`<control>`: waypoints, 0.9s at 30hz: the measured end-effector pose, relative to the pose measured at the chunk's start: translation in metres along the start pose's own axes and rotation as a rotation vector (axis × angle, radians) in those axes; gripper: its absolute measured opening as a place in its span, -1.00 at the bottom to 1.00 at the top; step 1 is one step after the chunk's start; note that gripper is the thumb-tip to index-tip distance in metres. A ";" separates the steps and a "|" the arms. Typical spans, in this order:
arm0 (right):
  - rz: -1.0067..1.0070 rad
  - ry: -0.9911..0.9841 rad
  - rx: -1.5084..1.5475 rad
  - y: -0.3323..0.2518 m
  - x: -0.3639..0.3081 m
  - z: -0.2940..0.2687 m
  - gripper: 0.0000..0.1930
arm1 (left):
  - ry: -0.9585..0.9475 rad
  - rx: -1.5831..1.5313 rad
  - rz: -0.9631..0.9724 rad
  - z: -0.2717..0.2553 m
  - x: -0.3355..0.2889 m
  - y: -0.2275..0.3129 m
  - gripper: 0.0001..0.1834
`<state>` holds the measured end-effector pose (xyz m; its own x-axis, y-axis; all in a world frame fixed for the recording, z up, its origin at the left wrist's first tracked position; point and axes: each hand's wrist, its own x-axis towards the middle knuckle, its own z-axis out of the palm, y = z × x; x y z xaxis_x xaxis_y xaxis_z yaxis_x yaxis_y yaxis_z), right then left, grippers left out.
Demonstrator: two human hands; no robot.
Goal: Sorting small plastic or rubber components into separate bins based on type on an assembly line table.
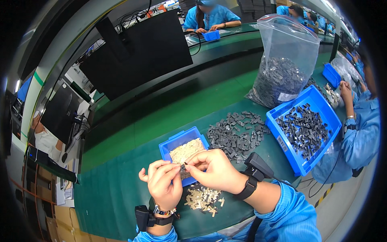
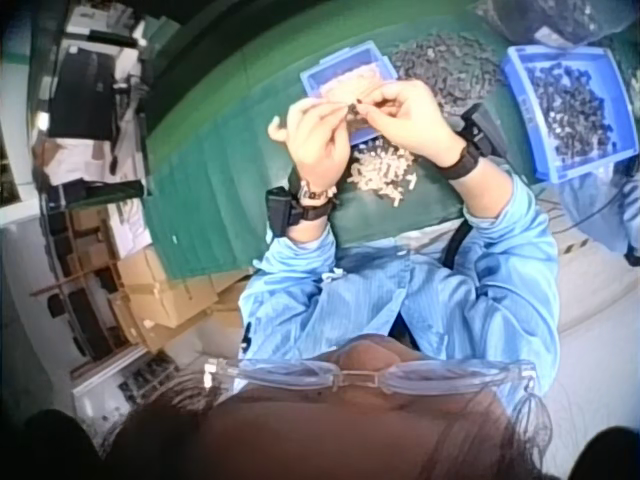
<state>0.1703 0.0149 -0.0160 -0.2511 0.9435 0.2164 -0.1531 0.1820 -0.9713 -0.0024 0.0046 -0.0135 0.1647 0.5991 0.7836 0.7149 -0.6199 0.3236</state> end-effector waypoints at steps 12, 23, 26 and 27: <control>-0.065 0.011 -0.096 -0.001 0.002 0.001 -0.89 | -0.025 -0.008 -0.002 0.001 0.000 -0.002 -0.80; 0.160 -0.108 0.182 -0.005 0.004 -0.010 -0.96 | -0.021 -0.134 -0.051 -0.001 -0.001 -0.003 -0.82; 0.186 -0.157 0.527 -0.006 0.003 -0.012 -0.89 | -0.024 -0.214 -0.071 -0.002 -0.001 -0.001 -0.83; 0.185 -0.156 0.526 -0.007 0.003 -0.012 -0.89 | -0.018 -0.244 -0.075 -0.002 -0.001 -0.001 -0.83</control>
<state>0.1825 0.0196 -0.0101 -0.4504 0.8874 0.0985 -0.5383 -0.1818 -0.8229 -0.0044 0.0038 -0.0136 0.1308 0.6559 0.7435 0.5410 -0.6756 0.5008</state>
